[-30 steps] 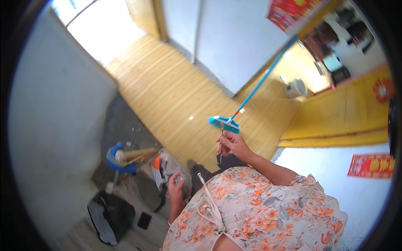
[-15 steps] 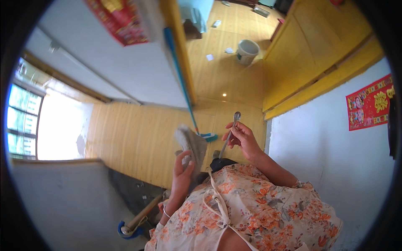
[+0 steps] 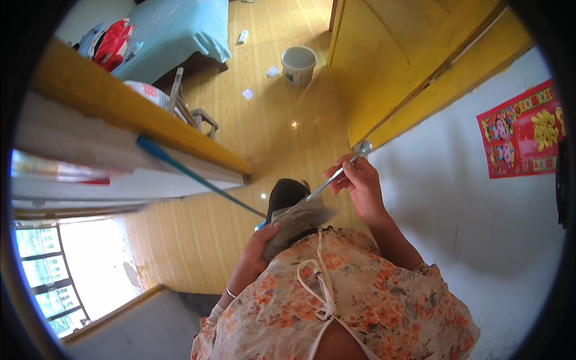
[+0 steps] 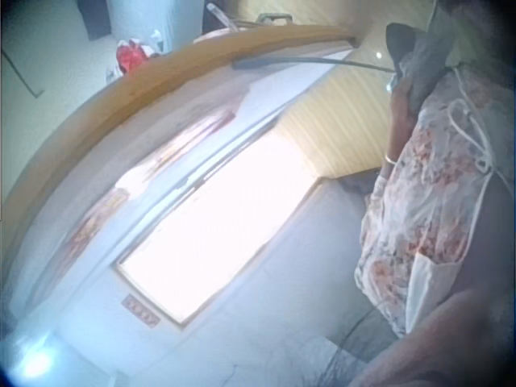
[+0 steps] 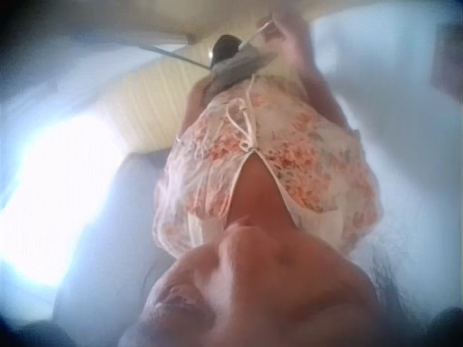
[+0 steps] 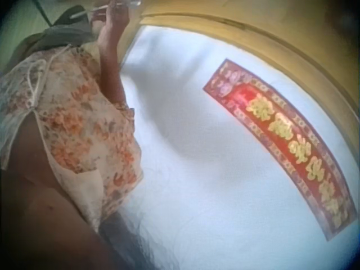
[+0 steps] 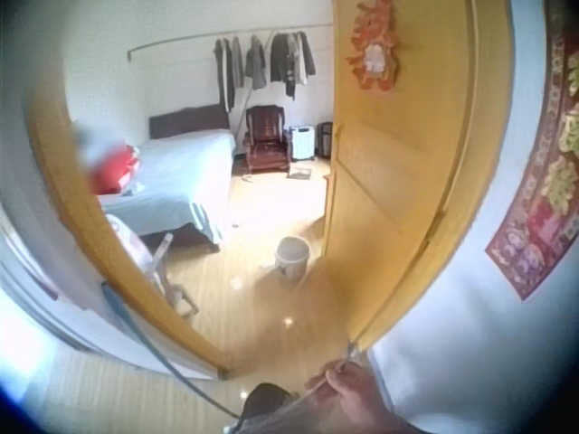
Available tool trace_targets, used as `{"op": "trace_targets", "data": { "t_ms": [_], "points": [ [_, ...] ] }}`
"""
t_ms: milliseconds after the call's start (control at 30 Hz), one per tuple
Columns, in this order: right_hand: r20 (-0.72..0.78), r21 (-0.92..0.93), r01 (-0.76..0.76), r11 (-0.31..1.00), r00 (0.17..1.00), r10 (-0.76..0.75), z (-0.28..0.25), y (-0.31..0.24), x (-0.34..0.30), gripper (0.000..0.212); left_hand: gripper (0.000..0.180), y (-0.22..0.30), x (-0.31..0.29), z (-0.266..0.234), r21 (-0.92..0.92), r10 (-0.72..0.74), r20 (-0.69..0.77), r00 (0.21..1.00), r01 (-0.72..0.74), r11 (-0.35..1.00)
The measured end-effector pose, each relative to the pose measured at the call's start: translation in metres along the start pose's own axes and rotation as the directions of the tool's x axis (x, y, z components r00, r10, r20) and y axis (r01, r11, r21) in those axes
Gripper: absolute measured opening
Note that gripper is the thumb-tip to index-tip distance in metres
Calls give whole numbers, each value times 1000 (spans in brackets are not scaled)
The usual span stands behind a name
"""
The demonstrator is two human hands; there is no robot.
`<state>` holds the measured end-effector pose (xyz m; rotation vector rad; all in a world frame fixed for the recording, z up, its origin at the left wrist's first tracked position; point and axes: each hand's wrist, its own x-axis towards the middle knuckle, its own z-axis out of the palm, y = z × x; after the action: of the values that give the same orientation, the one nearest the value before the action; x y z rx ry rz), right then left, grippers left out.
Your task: The person cleans a window frame using a cloth and a scraper. They wipe the frame and sills, scrape off debris, and remove a piece of tape from the frame. The person also briefly handles a plastic bag and a backpack.
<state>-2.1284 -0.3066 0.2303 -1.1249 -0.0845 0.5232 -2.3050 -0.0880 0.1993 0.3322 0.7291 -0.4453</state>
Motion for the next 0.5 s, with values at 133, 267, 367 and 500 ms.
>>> {"op": "trace_targets", "data": {
  "t_ms": [133, 267, 367, 500],
  "points": [
    [-34, -35, 2, 999, 999, -4, -7, -2, 56, 25, 37, 54, 65, 16, 423, 261, -8, 965, -234, 876],
    [1, -61, -72, 996, 997, 72, -1, 16, 148, 33, 36, 123, 137, 17, 571, 404, -25, 914, -319, 757],
    [86, -50, -233, 971, 968, 237, 5, 35, 232, 36, 33, 200, 194, 20, 767, 521, 52, 852, -368, 526],
    [133, -69, -217, 974, 965, 224, 30, 12, 336, 36, 26, 285, 228, 80, 837, 513, 47, 857, -315, 448]
  ]
}}
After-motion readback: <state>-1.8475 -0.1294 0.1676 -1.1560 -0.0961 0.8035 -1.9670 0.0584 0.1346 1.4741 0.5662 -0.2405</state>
